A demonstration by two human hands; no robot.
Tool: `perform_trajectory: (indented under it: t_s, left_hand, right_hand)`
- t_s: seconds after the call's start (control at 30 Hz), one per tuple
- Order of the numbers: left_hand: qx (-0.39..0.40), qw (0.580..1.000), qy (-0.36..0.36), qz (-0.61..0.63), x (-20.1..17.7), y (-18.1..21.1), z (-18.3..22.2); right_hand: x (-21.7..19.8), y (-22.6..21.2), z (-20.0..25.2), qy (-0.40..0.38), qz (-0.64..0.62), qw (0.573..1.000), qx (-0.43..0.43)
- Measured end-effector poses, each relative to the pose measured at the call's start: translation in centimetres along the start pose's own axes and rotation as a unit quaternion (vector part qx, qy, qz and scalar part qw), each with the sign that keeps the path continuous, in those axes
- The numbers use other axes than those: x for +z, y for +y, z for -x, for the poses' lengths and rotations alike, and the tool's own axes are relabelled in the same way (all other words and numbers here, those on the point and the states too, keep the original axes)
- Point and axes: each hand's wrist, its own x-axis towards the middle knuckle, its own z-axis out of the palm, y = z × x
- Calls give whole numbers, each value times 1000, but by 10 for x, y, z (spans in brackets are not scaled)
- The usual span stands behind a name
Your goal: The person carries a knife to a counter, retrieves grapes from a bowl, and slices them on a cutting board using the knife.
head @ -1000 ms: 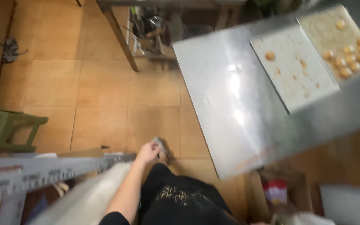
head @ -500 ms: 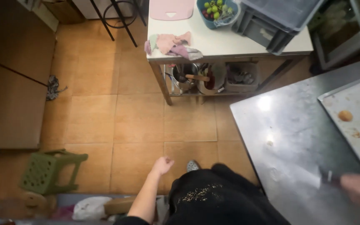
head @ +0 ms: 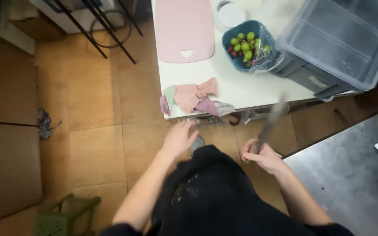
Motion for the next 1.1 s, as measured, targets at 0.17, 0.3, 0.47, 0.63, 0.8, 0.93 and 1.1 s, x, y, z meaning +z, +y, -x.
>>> perform_trajectory:
  t_s: [0.17, 0.3, 0.47, 0.63, 0.8, 0.93, 1.1]
  left_hand:
    - [123, 987, -106, 22, -15, -5, -170]
    - [215, 954, -196, -67, 20, -14, -327]
    - [309, 918, -183, -165, 102, -19, -429]
    - [479, 809, -173, -295, 159, -20, -464]
    - [527, 722, -220, -390, 157, 8, -469]
    - [482, 725, -278, -406, 143, 16, -460]
    - [520, 671, -270, -455, 153, 16, -459]
  right_hand:
    - [46, -9, -41, 111, 25, 991, 64]
    - [66, -13, -54, 240, -20, 968, 71]
    - [157, 35, -52, 438, -44, 894, 82]
    - [315, 104, -97, 618, -191, 760, 62]
    - [414, 126, -173, 670, -284, 686, 1]
    - [405, 109, -214, 668, -289, 685, 17]
    - [388, 59, -248, 648, -276, 708, -53]
